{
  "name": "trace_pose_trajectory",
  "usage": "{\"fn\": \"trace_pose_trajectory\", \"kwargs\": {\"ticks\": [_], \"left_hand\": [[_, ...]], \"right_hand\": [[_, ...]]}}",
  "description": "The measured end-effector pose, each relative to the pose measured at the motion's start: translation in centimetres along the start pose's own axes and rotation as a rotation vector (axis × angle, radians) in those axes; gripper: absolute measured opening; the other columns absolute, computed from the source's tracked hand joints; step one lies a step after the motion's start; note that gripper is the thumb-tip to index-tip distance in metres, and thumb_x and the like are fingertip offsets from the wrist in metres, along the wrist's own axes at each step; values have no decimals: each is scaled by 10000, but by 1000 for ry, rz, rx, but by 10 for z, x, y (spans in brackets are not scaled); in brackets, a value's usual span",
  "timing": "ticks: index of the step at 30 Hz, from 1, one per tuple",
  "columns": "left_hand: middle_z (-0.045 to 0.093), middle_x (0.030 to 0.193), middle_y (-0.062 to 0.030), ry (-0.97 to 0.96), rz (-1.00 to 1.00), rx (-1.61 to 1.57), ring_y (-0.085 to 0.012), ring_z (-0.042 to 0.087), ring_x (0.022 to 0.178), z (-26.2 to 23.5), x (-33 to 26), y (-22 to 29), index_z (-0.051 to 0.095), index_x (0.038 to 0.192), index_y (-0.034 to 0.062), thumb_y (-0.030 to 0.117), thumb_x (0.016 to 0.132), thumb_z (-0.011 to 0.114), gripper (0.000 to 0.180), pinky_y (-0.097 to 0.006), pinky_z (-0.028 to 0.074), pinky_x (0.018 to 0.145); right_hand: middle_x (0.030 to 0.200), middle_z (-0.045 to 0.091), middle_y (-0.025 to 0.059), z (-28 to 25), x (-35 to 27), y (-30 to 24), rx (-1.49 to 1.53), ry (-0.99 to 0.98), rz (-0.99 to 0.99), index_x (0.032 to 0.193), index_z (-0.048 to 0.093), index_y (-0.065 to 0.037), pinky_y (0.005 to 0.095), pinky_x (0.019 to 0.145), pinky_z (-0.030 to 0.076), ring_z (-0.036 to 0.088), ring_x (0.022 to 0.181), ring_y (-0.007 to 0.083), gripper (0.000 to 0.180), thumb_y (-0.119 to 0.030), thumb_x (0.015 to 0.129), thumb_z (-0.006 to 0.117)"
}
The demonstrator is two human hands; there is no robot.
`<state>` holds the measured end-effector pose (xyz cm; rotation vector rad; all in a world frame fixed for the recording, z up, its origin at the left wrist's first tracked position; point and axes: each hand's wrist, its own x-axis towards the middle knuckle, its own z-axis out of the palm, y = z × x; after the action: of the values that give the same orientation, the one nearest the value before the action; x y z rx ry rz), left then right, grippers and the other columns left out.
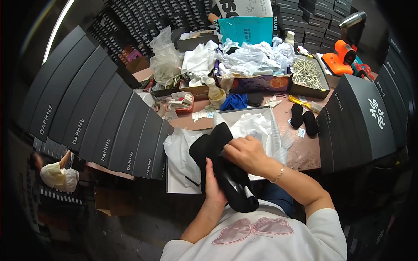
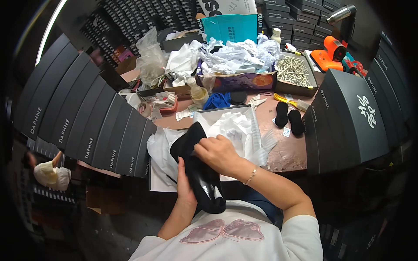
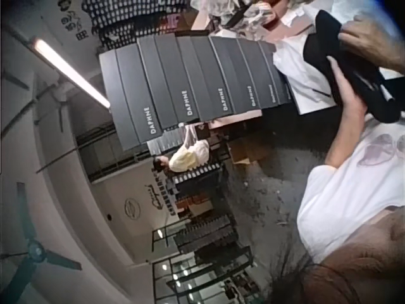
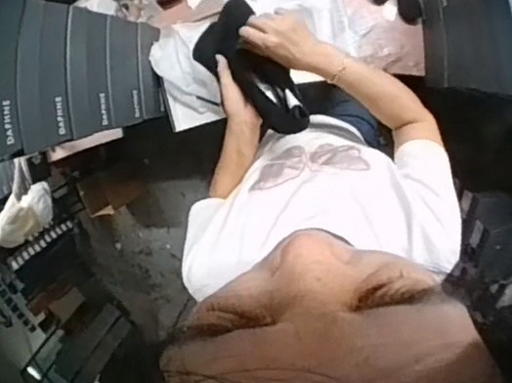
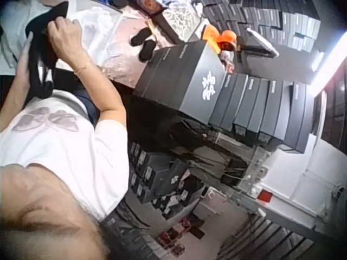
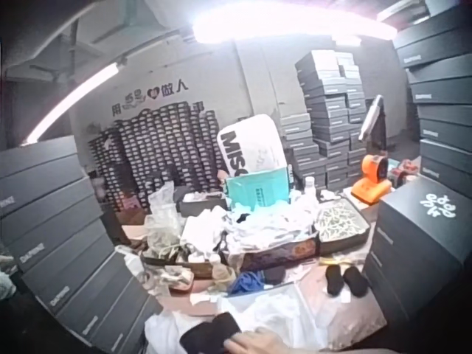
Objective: The recorder is seen cleaning black high-heeled shoes with a cloth and then packing them into boxes using tissue paper.
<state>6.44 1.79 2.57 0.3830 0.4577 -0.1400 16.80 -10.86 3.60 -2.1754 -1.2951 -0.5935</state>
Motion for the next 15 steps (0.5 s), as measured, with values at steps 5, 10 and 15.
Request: {"fn": "trace_pose_trajectory", "kwargs": {"ticks": [5,10,15], "left_hand": [[547,1271,-167,-75,-28,-21,-312,556,1152,-11,1,-1,458,1326,47,640,932,372,717,-511,429,1015],[543,1279,-164,-39,-17,-17,-314,547,1165,-10,2,-12,457,1331,58,625,930,385,698,-518,418,1025],[548,1260,-131,-21,-20,9,-278,543,1156,-1,-2,-18,479,1311,59,618,928,402,682,-449,436,1009]], "right_hand": [[753,524,6,26,-5,17,-132,39,-180,873,589,-105,283,613,392,568,640,129,130,-166,759,586],[756,520,-3,31,-21,22,-100,71,-207,909,608,-107,272,621,386,545,627,116,171,-174,752,600],[719,505,-1,24,-27,20,-56,146,-218,876,606,-110,276,616,387,522,588,114,134,-169,755,602]]}}
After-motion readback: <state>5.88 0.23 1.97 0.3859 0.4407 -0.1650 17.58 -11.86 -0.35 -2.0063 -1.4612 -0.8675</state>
